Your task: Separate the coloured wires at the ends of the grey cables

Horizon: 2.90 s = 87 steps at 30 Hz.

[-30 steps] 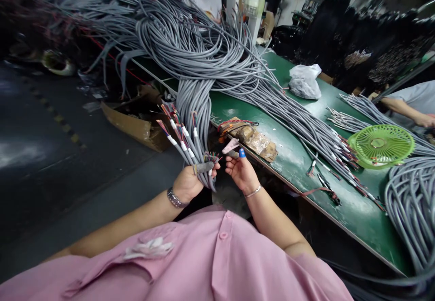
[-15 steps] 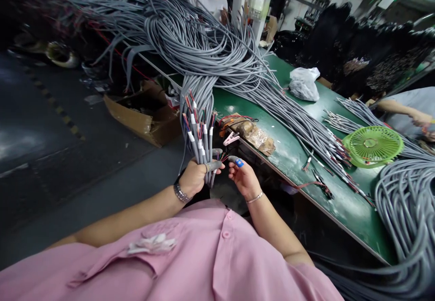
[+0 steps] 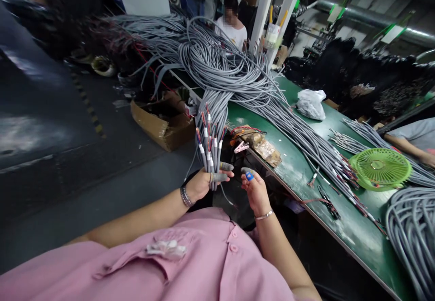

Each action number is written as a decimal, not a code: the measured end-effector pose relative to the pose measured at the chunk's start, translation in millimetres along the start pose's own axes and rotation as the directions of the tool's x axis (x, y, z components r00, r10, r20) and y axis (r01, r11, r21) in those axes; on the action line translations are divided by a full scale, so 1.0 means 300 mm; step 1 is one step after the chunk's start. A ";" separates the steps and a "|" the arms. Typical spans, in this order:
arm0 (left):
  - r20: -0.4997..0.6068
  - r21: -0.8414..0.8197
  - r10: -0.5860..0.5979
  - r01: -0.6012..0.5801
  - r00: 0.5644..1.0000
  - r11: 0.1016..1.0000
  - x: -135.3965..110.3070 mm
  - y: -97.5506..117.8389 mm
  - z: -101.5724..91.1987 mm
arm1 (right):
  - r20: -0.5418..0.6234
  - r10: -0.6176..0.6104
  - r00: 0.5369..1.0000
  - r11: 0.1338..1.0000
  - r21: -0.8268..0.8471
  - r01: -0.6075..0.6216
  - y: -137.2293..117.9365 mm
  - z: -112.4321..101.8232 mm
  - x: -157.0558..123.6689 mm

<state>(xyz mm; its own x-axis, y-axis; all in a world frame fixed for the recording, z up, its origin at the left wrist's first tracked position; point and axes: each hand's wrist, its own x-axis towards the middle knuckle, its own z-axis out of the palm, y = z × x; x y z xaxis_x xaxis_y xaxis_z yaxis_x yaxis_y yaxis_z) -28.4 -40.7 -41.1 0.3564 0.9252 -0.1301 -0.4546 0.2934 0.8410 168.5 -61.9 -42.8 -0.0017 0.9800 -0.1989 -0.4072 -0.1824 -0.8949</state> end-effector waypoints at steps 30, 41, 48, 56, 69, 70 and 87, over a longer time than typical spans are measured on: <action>-0.008 0.163 0.028 -0.027 1.000 0.986 -0.056 -0.041 -0.071 | -0.050 -0.278 0.959 0.940 -0.219 0.261 -0.074 0.053 -0.093; 0.069 0.254 -0.048 0.029 0.996 0.967 -0.044 0.020 0.040 | 0.046 -0.122 0.992 0.987 -0.101 0.126 -0.007 0.096 -0.117; 0.152 0.493 -0.093 0.006 0.984 0.870 -0.048 0.003 0.122 | -0.017 -0.172 0.985 0.962 -0.219 0.164 -0.031 0.054 -0.156; 0.130 0.489 -0.058 -0.013 0.990 0.872 -0.077 -0.012 0.085 | -0.051 -0.055 0.997 0.985 -0.166 0.046 -0.029 0.067 -0.137; -0.238 0.180 0.012 0.032 0.971 0.983 -0.054 0.038 0.019 | 0.124 -0.077 0.989 0.943 -0.312 0.112 -0.067 0.210 0.012; -0.262 0.132 0.012 0.023 0.965 0.991 -0.048 0.039 0.011 | 0.114 -0.076 0.991 0.948 -0.300 0.107 -0.059 0.217 0.018; 0.007 0.195 -0.080 0.077 0.997 0.978 0.028 0.049 -0.070 | 0.162 -0.077 0.984 0.952 -0.281 0.121 -0.025 0.246 0.117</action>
<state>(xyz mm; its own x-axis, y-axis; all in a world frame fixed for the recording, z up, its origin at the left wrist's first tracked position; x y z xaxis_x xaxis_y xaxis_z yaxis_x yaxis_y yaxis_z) -49.3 -23.6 -40.8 0.3974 0.8971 -0.1930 -0.2577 0.3109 0.9148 104.1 -20.2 -13.7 -0.1183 0.9910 -0.0623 -0.1315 -0.0778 -0.9883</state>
